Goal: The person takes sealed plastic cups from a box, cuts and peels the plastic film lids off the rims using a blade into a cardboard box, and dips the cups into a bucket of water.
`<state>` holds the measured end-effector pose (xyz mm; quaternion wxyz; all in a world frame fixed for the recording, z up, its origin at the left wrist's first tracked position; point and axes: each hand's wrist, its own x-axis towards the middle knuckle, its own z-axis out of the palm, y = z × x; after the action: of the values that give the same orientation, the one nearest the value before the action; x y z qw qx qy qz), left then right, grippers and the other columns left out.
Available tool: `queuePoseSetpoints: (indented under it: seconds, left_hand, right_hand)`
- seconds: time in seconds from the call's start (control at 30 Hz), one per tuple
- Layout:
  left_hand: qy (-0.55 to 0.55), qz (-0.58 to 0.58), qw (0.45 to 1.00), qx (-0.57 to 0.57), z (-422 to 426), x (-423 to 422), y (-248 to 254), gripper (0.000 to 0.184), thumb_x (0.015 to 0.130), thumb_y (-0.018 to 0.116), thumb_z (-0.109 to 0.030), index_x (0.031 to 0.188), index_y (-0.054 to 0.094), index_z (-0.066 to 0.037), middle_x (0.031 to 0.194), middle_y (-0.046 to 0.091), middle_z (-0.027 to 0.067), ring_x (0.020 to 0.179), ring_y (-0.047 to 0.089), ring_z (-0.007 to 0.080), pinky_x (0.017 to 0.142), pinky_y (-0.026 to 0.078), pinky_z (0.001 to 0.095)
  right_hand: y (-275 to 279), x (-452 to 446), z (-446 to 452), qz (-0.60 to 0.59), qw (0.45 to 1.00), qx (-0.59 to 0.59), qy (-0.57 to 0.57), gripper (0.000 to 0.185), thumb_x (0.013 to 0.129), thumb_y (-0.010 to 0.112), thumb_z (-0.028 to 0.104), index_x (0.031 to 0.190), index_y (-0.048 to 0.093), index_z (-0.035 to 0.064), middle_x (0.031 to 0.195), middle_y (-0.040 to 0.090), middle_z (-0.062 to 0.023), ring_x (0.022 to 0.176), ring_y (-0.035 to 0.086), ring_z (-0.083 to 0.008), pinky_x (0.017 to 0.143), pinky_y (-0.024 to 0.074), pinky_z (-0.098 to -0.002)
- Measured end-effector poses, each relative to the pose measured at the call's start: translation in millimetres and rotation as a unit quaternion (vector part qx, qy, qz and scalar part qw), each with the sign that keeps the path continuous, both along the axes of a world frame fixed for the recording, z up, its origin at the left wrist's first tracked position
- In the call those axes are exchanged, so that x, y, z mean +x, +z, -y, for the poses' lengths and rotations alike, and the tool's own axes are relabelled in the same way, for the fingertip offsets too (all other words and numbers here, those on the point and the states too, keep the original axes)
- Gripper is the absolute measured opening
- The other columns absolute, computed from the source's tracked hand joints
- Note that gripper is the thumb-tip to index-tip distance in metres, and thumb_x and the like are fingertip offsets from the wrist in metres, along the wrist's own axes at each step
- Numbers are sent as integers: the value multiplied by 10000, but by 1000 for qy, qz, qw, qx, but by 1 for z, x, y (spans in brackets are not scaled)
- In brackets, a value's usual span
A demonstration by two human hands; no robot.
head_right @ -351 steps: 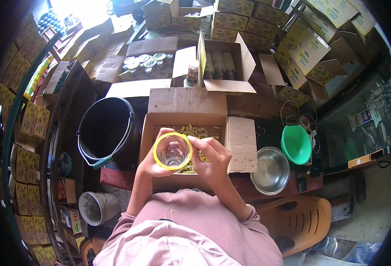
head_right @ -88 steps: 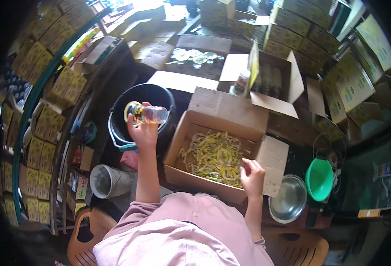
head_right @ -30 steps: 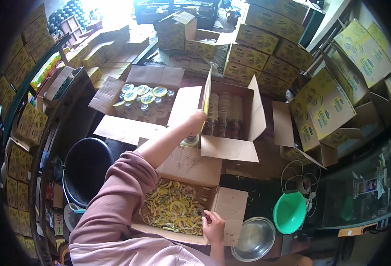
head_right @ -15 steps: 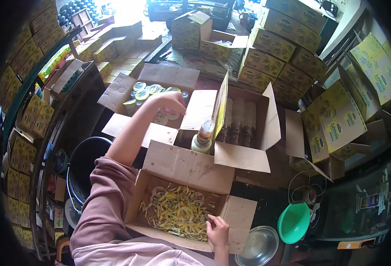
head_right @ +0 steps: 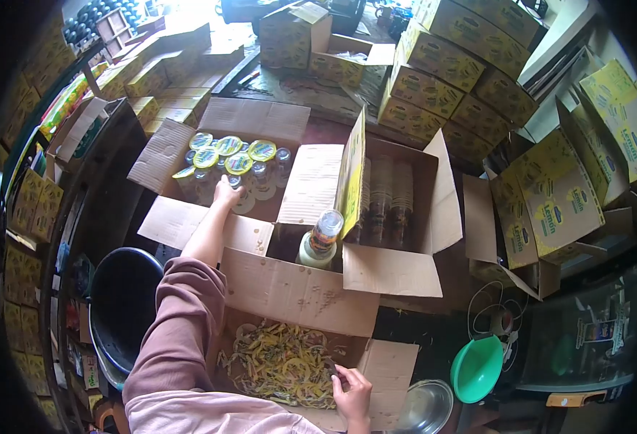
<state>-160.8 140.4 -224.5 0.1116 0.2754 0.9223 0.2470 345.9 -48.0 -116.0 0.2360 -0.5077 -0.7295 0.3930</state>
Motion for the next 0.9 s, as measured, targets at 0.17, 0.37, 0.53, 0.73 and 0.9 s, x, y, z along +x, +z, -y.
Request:
queuePoseSetpoints:
  seconds: [0.17,0.37,0.53,0.73,0.9]
  left_hand:
    - [-183,-41,980,-72,17,21,49,600,659,711,-283,1109,446,11,1059,562,218,976,569,349,827,480,403]
    - [-290,-77,952,61,53,47,113,572,693,711,-332,1054,474,42,1038,551,265,995,543,371,825,449,421]
    - [-222,206,905,299,119,57,214,418,791,645,-297,1021,498,19,928,601,152,907,614,260,771,501,367]
    - [-73,646,367,665,251,95,259,373,831,593,-255,1131,461,-76,1126,522,143,1092,506,243,985,381,415]
    - [-173,538,576,590,357,100,232,471,808,616,-294,1180,433,-72,1093,539,96,1079,521,194,889,440,374]
  right_hand:
    - [4,-4,1,-1,1000,4,8,209,713,645,-29,917,647,19,732,607,-86,621,613,-153,562,499,-248]
    - [23,-8,14,-13,998,51,32,221,709,653,-28,922,647,30,712,594,-80,603,596,-152,546,482,-254]
    - [45,0,34,-35,995,95,10,226,685,677,-29,902,643,25,702,592,-83,604,593,-157,571,484,-256]
    - [54,-7,60,-271,958,-62,-78,271,736,696,26,991,604,30,763,560,15,692,530,-50,650,455,-194]
    - [86,-34,74,-382,920,-83,-1,333,763,623,-60,1077,576,41,819,588,2,715,540,-64,664,455,-200]
